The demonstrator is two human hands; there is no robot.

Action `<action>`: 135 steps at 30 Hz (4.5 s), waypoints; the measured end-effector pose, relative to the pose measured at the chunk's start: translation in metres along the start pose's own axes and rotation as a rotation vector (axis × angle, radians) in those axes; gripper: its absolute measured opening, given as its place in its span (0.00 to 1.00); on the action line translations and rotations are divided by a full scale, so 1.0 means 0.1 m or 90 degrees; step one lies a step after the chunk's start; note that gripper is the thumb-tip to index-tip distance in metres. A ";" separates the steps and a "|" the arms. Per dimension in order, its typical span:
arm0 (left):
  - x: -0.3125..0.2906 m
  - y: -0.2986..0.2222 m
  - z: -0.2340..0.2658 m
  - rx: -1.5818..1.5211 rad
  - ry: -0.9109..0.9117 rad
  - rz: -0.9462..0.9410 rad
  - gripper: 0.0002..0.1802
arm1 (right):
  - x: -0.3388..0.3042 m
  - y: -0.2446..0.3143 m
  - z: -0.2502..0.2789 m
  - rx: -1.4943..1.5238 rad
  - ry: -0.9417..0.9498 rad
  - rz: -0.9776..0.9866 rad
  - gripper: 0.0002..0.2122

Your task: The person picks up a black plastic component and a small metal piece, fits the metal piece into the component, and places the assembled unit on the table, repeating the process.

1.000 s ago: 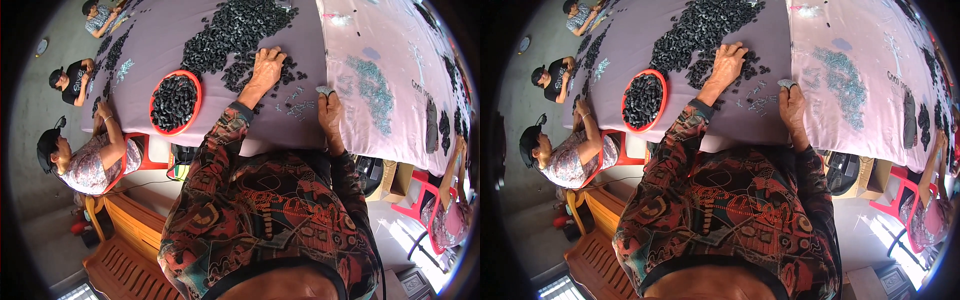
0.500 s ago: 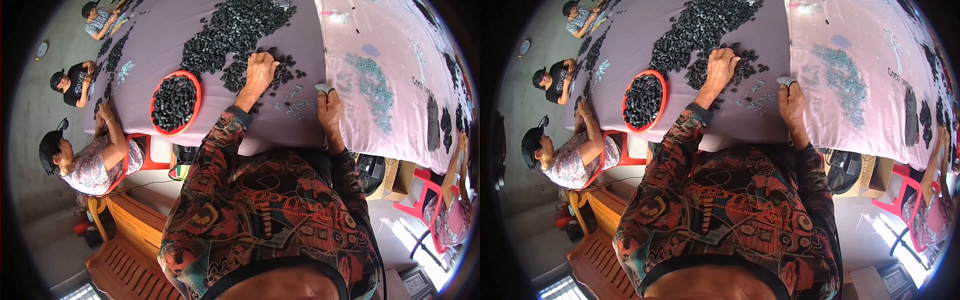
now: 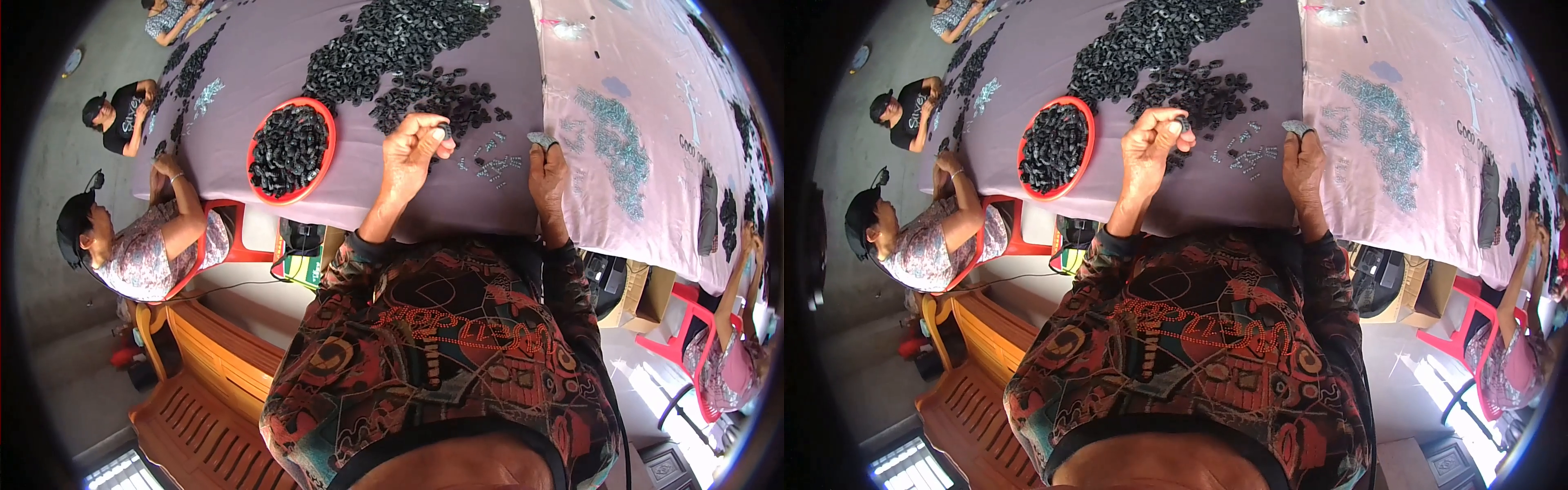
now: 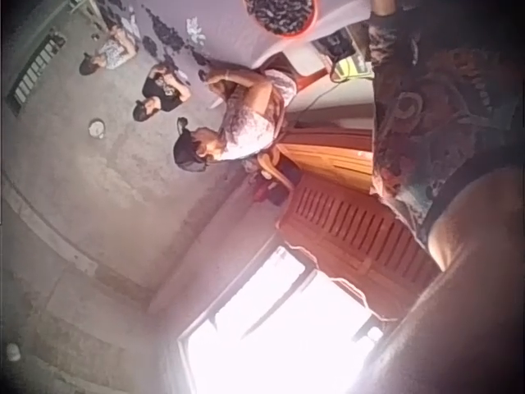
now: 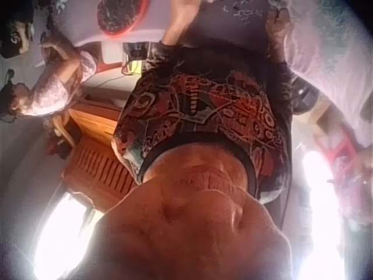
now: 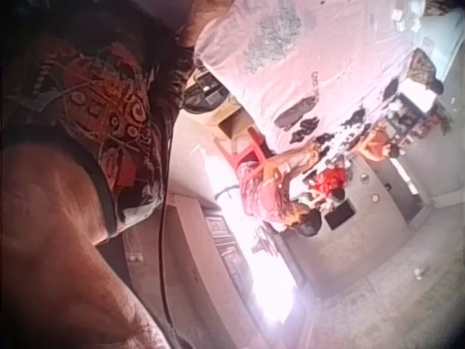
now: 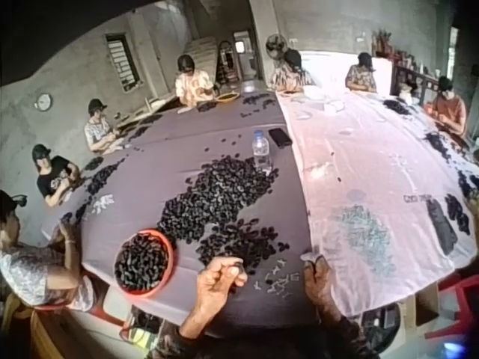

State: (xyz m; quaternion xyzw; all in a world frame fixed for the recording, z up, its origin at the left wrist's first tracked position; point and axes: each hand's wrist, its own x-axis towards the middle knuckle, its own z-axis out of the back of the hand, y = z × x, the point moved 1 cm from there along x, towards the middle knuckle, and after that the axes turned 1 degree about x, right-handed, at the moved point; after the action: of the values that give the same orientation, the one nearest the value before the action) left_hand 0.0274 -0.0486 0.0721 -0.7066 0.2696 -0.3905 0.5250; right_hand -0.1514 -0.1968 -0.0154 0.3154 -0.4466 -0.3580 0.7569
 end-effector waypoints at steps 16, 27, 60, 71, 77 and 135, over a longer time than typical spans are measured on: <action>-0.43 -0.15 -0.04 0.024 0.076 0.001 0.05 | -0.17 1.15 0.06 0.485 0.188 -0.135 0.04; -0.54 -0.06 -0.10 0.044 0.100 0.052 0.05 | -0.27 1.37 -0.01 0.470 0.217 -0.083 0.06; -0.57 -0.02 -0.13 -0.101 0.148 0.161 0.03 | -0.33 1.34 0.04 0.516 0.240 -0.152 0.05; -0.57 0.05 -0.12 -0.103 0.141 0.156 0.03 | -0.32 1.27 0.03 0.468 0.230 -0.147 0.05; -0.54 0.04 -0.12 -0.081 0.148 0.148 0.02 | -0.32 1.26 0.02 0.459 0.223 -0.153 0.05; -0.60 0.13 -0.06 0.004 0.136 0.192 0.07 | -0.36 1.21 -0.03 0.375 0.292 -0.139 0.04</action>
State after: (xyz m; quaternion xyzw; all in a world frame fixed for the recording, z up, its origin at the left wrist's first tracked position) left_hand -0.0100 -0.0085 0.0442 -0.6107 0.4256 -0.3809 0.5484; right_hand -0.1300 -0.1009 0.0632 0.6371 -0.3131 -0.2130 0.6714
